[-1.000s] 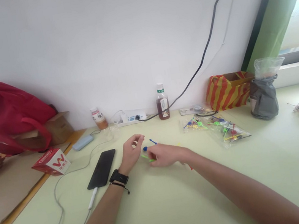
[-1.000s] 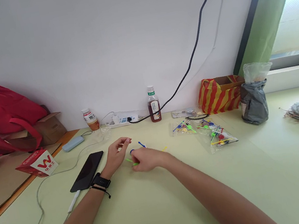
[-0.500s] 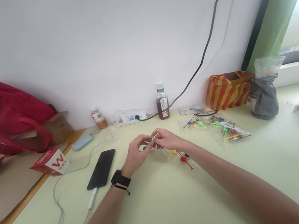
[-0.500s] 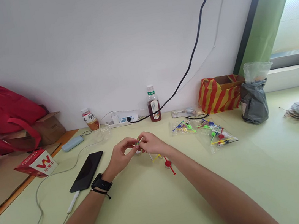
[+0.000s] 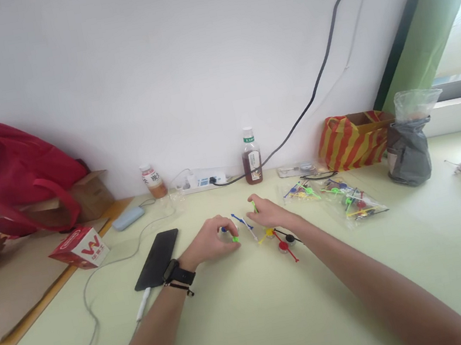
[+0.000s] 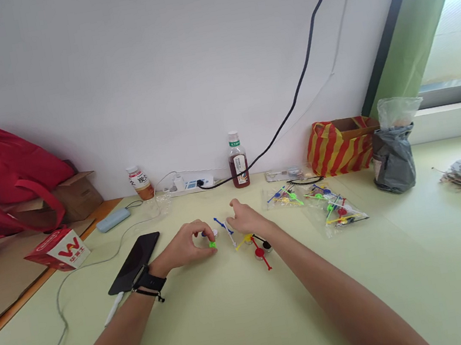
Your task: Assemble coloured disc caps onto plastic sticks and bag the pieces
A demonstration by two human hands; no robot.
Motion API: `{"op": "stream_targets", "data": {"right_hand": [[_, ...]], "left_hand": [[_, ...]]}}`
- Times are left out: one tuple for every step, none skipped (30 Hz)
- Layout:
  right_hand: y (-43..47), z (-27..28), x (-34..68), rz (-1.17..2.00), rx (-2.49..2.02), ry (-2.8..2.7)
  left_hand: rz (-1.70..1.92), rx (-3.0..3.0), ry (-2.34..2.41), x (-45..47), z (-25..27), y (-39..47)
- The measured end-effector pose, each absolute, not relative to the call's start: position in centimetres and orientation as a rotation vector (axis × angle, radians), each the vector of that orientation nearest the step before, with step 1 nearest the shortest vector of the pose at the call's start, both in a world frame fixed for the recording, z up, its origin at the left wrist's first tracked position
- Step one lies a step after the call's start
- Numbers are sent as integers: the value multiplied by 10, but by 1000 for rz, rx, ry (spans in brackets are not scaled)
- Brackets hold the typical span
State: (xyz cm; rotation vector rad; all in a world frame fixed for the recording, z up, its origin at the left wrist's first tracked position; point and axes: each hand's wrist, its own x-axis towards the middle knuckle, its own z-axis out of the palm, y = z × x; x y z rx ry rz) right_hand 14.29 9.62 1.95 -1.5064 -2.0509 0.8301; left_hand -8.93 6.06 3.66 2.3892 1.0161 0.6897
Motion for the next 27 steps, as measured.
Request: {"op": "stream_targets", "data": {"right_hand": [[96, 18, 145, 843, -1505, -2094], [96, 17, 147, 859, -1496, -2138], [96, 18, 148, 872, -1481, -2179], [96, 19, 149, 878, -1465, -2214], [96, 21, 151, 876, -1448, -2245], [96, 25, 153, 870, -1433, -2275], [96, 29, 157, 865, -1415, -2308], [96, 35, 161, 863, -1396, -2345], [96, 40, 166, 872, -1370, -2391], [96, 46, 172, 898, -1339, -2446], [96, 51, 177, 941, -1305, -2509], [95, 55, 181, 999, -1264, -2590], [94, 58, 183, 1039, -1237, -2660], [93, 60, 185, 1058, -1228, -2713], [91, 61, 185, 1056, -1235, -2745], [90, 61, 183, 1034, -1256, -2751], [89, 61, 182, 1001, -1284, -2733], [87, 59, 180, 975, -1307, -2709], [87, 58, 179, 958, -1322, -2682], [86, 57, 178, 942, -1332, -2654], [86, 56, 177, 920, -1344, -2619], [86, 55, 177, 894, -1355, -2576], [87, 55, 177, 865, -1363, -2525], [87, 56, 177, 836, -1365, -2466], [88, 56, 176, 808, -1362, -2401], [88, 57, 174, 787, -1351, -2336], [88, 58, 171, 777, -1335, -2277]], "left_hand": [[662, 2410, 1026, -92, 37, 62], [650, 2429, 1033, -95, 37, 63], [653, 2446, 1044, -97, 37, 64], [671, 2461, 1061, -99, 36, 64], [693, 2475, 1082, -101, 36, 65], [707, 2487, 1102, -102, 34, 66], [707, 2498, 1119, -103, 33, 67], [697, 2508, 1134, -103, 31, 67], [680, 2520, 1147, -103, 29, 68], [667, 2533, 1161, -104, 27, 68], [659, 2545, 1174, -104, 24, 68], [658, 2555, 1189, -103, 22, 69], [666, 2561, 1206, -103, 19, 70], [677, 2564, 1223, -103, 17, 71], [687, 2564, 1240, -103, 14, 72], [698, 2561, 1256, -103, 12, 73], [710, 2558, 1267, -103, 10, 75], [727, 2556, 1270, -103, 9, 75], [745, 2555, 1266, -103, 8, 76], [762, 2554, 1260, -103, 8, 76], [783, 2549, 1257, -103, 8, 76], [807, 2542, 1257, -102, 9, 75], [839, 2531, 1261, -101, 11, 74], [876, 2520, 1261, -99, 12, 73], [917, 2511, 1257, -97, 15, 71], [961, 2502, 1248, -95, 17, 69], [1001, 2493, 1236, -92, 19, 67]]}}
